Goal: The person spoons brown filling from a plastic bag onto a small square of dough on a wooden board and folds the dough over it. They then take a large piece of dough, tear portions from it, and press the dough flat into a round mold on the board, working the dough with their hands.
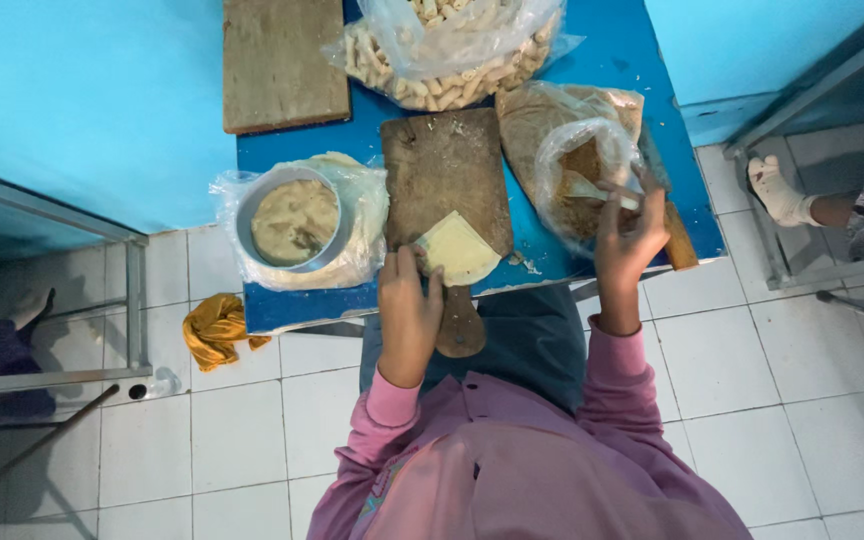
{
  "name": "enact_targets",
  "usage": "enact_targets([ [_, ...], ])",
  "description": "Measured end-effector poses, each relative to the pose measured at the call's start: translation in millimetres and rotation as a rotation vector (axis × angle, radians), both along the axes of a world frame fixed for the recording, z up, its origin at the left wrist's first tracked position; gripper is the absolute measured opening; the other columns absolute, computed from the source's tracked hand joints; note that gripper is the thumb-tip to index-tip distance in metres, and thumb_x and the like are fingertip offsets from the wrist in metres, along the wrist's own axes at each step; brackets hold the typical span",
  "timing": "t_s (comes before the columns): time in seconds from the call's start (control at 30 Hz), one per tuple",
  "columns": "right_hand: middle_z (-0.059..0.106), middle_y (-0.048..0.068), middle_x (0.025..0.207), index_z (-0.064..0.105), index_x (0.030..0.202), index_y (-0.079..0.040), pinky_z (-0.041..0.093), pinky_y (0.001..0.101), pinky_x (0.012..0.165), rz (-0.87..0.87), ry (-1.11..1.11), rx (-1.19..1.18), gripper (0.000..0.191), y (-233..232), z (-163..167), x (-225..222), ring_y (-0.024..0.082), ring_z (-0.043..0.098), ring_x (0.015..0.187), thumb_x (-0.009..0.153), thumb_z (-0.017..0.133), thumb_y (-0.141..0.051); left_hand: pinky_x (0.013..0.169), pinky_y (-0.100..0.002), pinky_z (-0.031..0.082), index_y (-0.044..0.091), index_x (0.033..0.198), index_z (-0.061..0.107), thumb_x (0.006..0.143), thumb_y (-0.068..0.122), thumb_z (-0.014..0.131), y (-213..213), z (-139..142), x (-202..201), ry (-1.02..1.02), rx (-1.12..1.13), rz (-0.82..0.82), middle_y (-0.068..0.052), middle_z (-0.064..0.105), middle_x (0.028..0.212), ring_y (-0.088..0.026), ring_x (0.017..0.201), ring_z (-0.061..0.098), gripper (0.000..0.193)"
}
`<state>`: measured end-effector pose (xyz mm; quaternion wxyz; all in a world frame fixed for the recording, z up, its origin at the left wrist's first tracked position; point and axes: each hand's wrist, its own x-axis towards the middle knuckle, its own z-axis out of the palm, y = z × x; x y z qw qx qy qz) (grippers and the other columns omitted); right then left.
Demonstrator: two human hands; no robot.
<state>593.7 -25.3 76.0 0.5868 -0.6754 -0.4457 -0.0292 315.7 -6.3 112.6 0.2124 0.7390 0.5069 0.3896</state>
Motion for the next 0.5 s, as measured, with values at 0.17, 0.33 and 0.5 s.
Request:
enact_targets([
  [0.17,0.073,0.022,0.116,0.046,0.147,0.004,0.064,0.0315,0.081,0.211,0.311,0.22,0.038,-1.1,-7.9,6.2,0.022,0.077,0.09,0.11,0.052,0.009,0.078,-0.048,0.047,0.0,0.106,0.059,0.087,0.013,0.077,-2.8,5.2,-2.0,0.073,0.043,0.036,-0.02,0.059,0.096,-0.041,0.09,0.059,0.029],
  [0.33,0.073,0.023,0.116,0.044,0.146,0.003,0.065,0.0341,0.085,0.181,0.366,0.276,0.038,-10.0,-6.0,12.8,0.022,0.076,0.09,0.11,0.053,0.009,0.076,-0.049,0.047,0.0,0.1,0.06,0.084,0.017,0.079,-6.7,5.8,-4.7,0.134,0.031,0.05,-0.021,0.061,0.094,-0.042,0.088,0.061,0.03],
  [0.5,0.072,0.023,0.115,0.048,0.146,0.002,0.065,0.0352,0.085,0.18,0.399,0.328,0.034,-30.8,4.2,-0.9,0.024,0.074,0.098,0.113,0.054,0.008,0.076,-0.049,0.047,0.0,0.096,0.058,0.087,0.012,0.076,-8.2,2.2,-4.8,0.101,-0.008,0.012,-0.02,0.061,0.091,-0.042,0.088,0.06,0.023],
])
